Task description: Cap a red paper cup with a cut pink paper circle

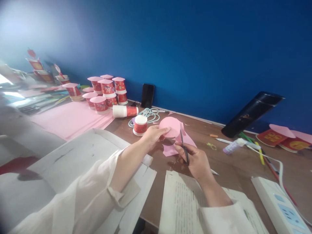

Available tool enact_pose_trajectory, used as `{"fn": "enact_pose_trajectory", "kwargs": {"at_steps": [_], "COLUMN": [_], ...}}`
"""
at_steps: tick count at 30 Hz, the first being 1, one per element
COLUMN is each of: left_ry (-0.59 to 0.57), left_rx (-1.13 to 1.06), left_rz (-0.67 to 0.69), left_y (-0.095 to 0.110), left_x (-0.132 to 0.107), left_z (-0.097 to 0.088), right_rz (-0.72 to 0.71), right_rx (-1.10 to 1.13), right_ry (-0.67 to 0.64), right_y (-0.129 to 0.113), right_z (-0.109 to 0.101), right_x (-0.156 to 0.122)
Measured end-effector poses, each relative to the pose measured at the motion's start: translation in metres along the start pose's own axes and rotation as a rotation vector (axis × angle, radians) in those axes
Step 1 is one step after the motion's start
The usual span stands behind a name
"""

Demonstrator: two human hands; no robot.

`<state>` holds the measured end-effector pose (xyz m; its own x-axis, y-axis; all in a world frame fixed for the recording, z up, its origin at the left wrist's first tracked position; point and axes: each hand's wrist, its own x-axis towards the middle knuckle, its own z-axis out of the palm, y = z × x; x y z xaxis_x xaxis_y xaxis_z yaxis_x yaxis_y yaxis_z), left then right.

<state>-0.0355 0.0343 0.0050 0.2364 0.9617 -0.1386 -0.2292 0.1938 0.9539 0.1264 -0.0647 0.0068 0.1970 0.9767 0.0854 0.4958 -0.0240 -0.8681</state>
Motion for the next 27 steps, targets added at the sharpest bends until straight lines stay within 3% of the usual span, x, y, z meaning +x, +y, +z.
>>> {"fn": "enact_pose_trajectory", "kwargs": {"at_steps": [9, 17, 27], "left_ry": [0.001, 0.031, -0.064], "left_rx": [-0.076, -0.102, 0.125], "left_rz": [-0.022, -0.029, 0.023], "left_y": [-0.001, 0.002, 0.009], "left_x": [0.003, 0.001, -0.006], "left_z": [0.0, 0.002, -0.001], "right_rz": [0.014, 0.028, 0.032], "right_rx": [0.031, 0.017, 0.025], "right_ry": [0.035, 0.021, 0.005], "right_y": [-0.013, -0.011, -0.001], "right_z": [0.002, -0.001, -0.003], "right_x": [-0.003, -0.002, 0.0]}}
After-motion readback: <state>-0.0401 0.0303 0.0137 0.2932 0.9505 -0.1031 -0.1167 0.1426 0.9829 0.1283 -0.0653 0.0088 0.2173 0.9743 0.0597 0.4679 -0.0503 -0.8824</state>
